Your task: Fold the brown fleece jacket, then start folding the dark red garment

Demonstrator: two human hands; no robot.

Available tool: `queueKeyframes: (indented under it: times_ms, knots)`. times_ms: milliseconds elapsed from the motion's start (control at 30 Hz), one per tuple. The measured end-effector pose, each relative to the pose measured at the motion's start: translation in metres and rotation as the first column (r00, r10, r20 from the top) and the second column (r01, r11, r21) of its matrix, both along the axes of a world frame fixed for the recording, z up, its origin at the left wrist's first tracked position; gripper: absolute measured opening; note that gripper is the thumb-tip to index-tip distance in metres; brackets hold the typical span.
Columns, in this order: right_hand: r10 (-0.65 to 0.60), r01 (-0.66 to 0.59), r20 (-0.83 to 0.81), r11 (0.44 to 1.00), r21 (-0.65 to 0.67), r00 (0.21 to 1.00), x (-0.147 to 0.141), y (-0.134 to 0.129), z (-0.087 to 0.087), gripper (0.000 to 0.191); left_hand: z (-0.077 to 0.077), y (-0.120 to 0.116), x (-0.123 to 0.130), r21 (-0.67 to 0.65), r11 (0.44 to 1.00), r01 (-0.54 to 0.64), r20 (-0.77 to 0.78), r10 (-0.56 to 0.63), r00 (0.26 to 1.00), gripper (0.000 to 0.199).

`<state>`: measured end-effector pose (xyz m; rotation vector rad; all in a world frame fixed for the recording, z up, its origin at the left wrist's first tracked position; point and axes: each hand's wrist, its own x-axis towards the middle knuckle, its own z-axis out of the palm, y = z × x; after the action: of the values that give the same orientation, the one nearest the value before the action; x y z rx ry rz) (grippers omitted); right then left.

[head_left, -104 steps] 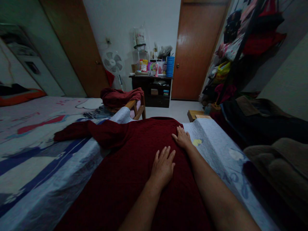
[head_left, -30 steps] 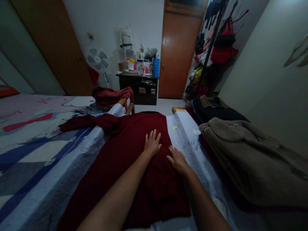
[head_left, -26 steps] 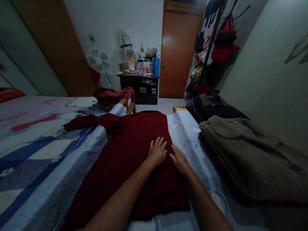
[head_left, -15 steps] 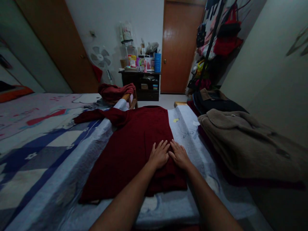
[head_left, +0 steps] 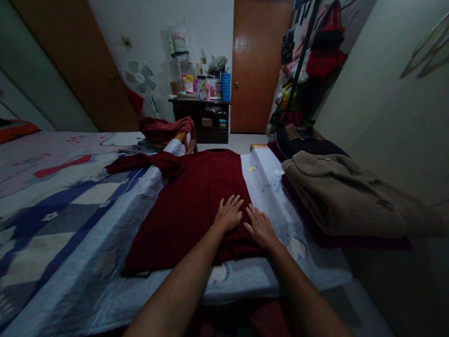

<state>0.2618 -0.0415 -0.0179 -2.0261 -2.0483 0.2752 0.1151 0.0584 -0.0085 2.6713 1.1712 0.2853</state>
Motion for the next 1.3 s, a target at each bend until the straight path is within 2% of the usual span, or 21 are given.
queueKeyframes:
  times_ms: [333, 467, 567, 633, 733, 833, 967, 1100, 1167, 1300]
  knots:
    - [0.026, -0.025, -0.031, 1.0, 0.004, 0.999, -0.001, -0.032, 0.001, 0.062, 0.001, -0.001, 0.0, 0.016, 1.0, -0.005, 0.027, 0.005, 1.0, 0.052]
    - [0.039, -0.037, -0.068, 0.999, 0.032, 0.997, -0.001, -0.04, 0.003, 0.06, 0.004, 0.0, -0.004, -0.003, 1.0, -0.028, 0.117, 0.028, 0.993, 0.055]
    - [0.058, -0.05, -0.127, 0.997, 0.059, 0.99, 0.003, -0.042, 0.002, 0.061, 0.011, -0.009, -0.014, -0.011, 0.999, -0.053, 0.207, 0.054, 0.977, 0.053]
    - [0.059, -0.041, -0.197, 0.995, 0.092, 0.979, 0.006, -0.041, 0.0, 0.067, 0.017, -0.021, -0.025, -0.036, 0.999, -0.017, 0.238, 0.026, 0.971, 0.046]
    - [0.052, -0.009, -0.281, 0.988, 0.152, 0.958, 0.006, -0.04, -0.001, 0.074, 0.028, -0.043, -0.043, -0.113, 0.989, 0.097, 0.268, -0.064, 0.961, 0.037]
    - [0.093, -0.052, -0.276, 0.987, 0.152, 0.957, 0.001, -0.04, -0.001, 0.065, 0.032, -0.061, -0.058, -0.206, 0.959, 0.196, 0.29, -0.131, 0.948, 0.043]
    - [0.146, -0.101, -0.281, 0.98, 0.171, 0.948, -0.005, -0.04, -0.001, 0.046, 0.024, -0.069, -0.067, -0.254, 0.949, 0.188, 0.31, -0.105, 0.945, 0.061]
    - [0.145, -0.068, -0.367, 0.974, 0.215, 0.919, -0.004, -0.04, 0.0, 0.03, 0.015, -0.07, -0.067, -0.267, 0.949, 0.166, 0.379, -0.055, 0.924, 0.063]
    - [0.123, -0.036, -0.422, 0.978, 0.207, 0.898, -0.003, -0.04, 0.002, 0.03, 0.012, -0.07, -0.068, -0.288, 0.945, 0.153, 0.436, -0.013, 0.9, 0.059]
    - [0.121, -0.023, -0.499, 0.98, 0.198, 0.858, 0.0, -0.038, 0.006, 0.03, 0.006, -0.074, -0.07, -0.305, 0.941, 0.146, 0.546, 0.047, 0.836, 0.034]
